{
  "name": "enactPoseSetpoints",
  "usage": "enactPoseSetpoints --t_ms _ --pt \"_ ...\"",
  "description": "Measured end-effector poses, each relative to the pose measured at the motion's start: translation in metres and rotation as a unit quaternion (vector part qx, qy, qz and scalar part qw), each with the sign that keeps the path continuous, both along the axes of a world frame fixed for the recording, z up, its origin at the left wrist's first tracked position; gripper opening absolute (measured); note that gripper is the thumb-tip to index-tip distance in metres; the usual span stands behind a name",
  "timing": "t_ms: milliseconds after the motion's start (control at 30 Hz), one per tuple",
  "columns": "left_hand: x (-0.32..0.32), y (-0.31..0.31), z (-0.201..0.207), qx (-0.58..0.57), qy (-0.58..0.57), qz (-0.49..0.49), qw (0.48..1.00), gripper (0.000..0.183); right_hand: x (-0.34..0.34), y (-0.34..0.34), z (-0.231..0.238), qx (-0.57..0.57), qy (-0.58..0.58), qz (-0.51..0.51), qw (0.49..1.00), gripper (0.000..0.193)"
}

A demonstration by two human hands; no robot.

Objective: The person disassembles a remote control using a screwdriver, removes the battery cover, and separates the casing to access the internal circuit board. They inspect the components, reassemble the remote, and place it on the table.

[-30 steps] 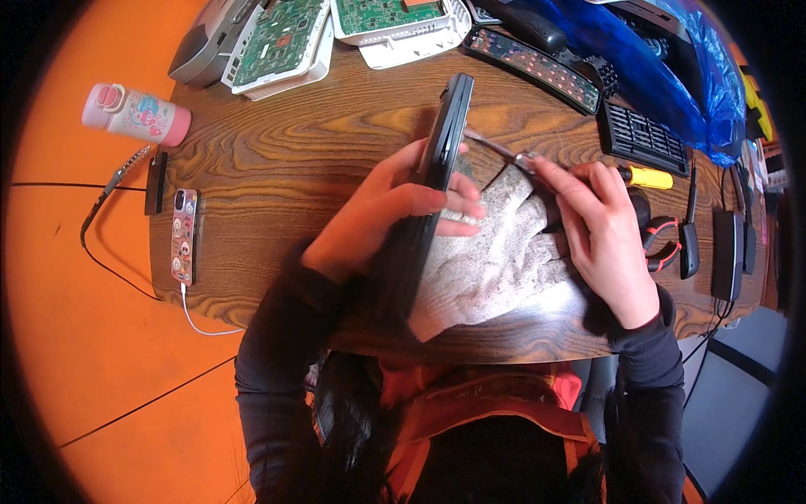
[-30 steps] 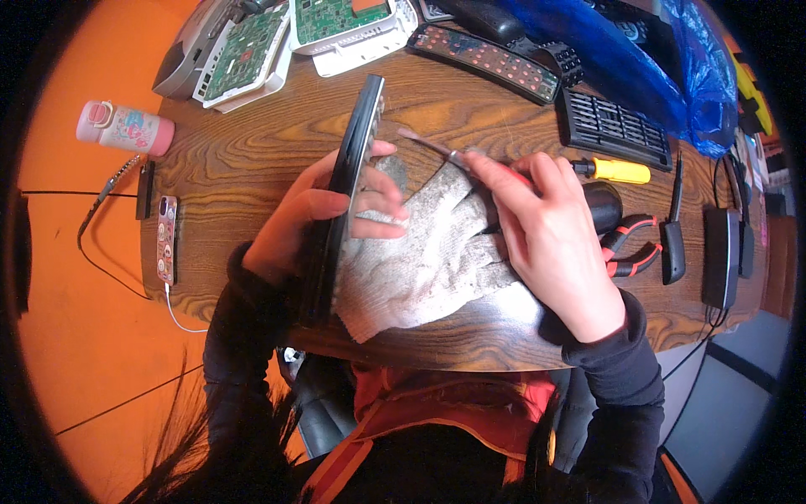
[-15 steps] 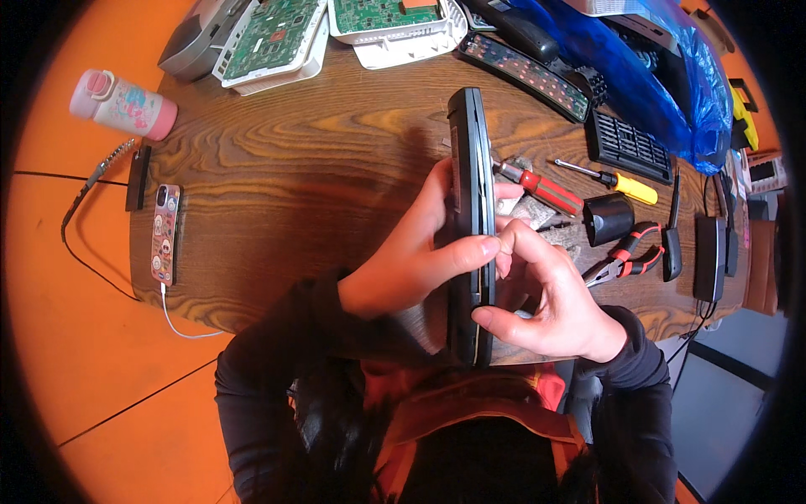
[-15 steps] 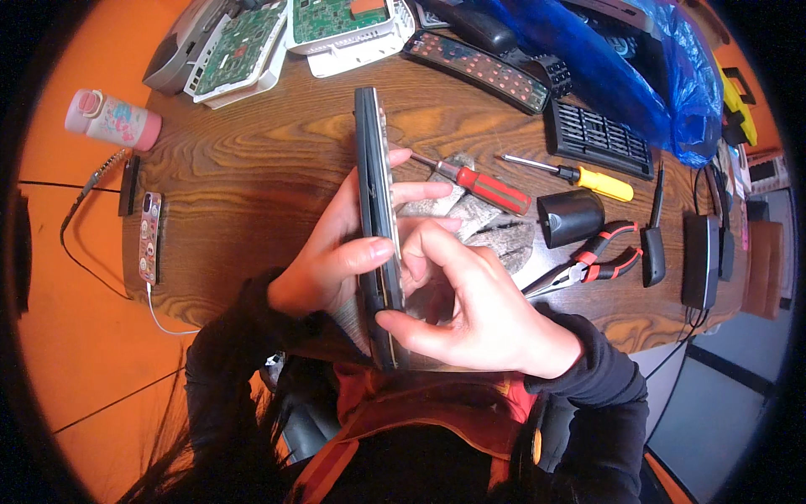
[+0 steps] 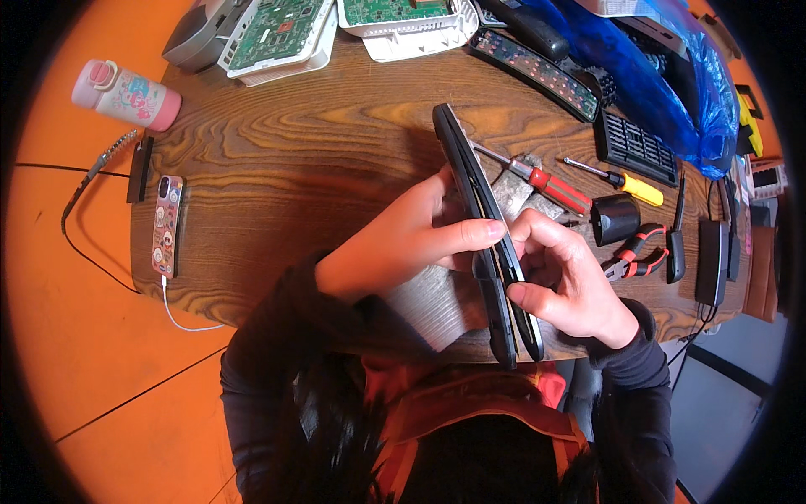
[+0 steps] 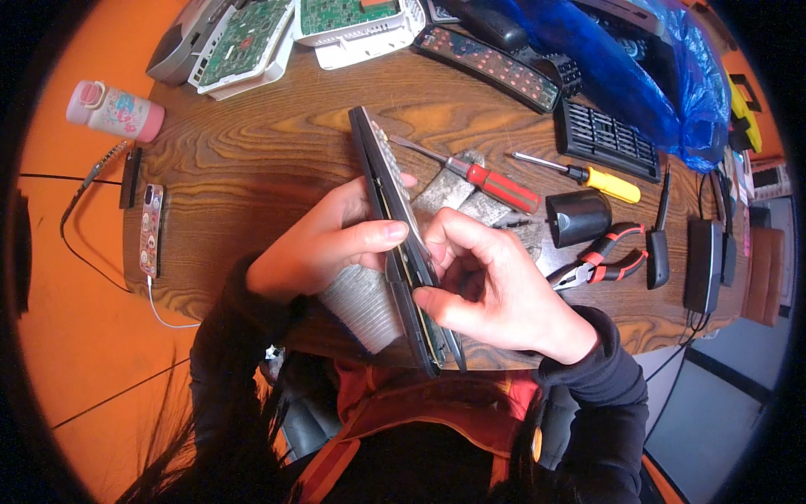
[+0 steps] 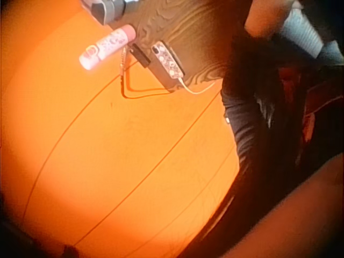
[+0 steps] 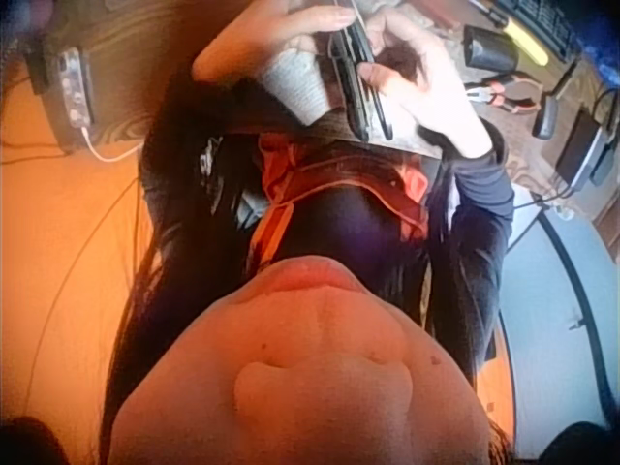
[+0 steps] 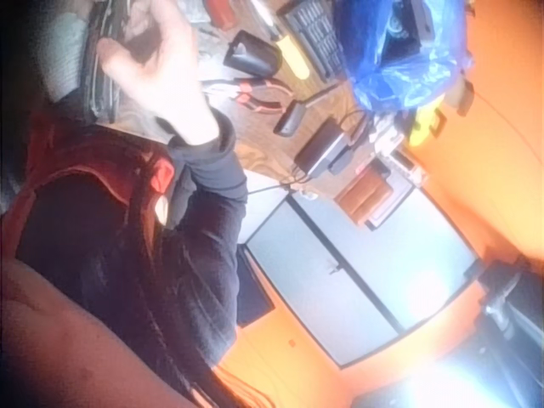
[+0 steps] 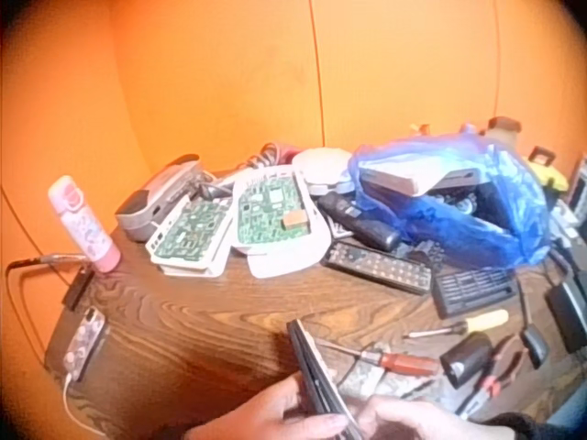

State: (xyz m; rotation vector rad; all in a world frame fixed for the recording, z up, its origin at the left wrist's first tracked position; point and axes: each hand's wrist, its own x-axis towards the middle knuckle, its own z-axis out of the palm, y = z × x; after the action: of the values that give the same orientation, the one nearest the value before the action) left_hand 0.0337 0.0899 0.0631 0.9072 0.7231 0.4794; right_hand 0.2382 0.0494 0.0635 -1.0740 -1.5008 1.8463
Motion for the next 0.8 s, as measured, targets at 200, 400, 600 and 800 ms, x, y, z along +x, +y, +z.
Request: enactPoseSetpoints --t_ms 200,400,600,800 --pt "-0.0016 0.0026 -0.0004 -0.028 -0.013 -0.005 0.999 0.054 0.0004 0.0035 0.0001 -0.059 0.069 -0.009 0.996 0.020" --pt "-0.0018 0.0048 0.0002 0.016 0.023 -0.027 0.999 0.049 -0.0006 0.0035 0.0028 -0.080 0.115 -0.005 0.990 0.016" --pt "-0.0047 0.0022 0.0008 -0.015 0.005 -0.021 1.000 0.050 -0.0019 0.0030 0.0009 -0.083 0.142 -0.010 0.986 0.017" --pt "-0.0087 0.0026 -0.0053 0.027 0.035 -0.011 0.999 0.057 -0.0072 -0.0030 0.0005 0.135 -0.022 -0.033 0.990 0.025"
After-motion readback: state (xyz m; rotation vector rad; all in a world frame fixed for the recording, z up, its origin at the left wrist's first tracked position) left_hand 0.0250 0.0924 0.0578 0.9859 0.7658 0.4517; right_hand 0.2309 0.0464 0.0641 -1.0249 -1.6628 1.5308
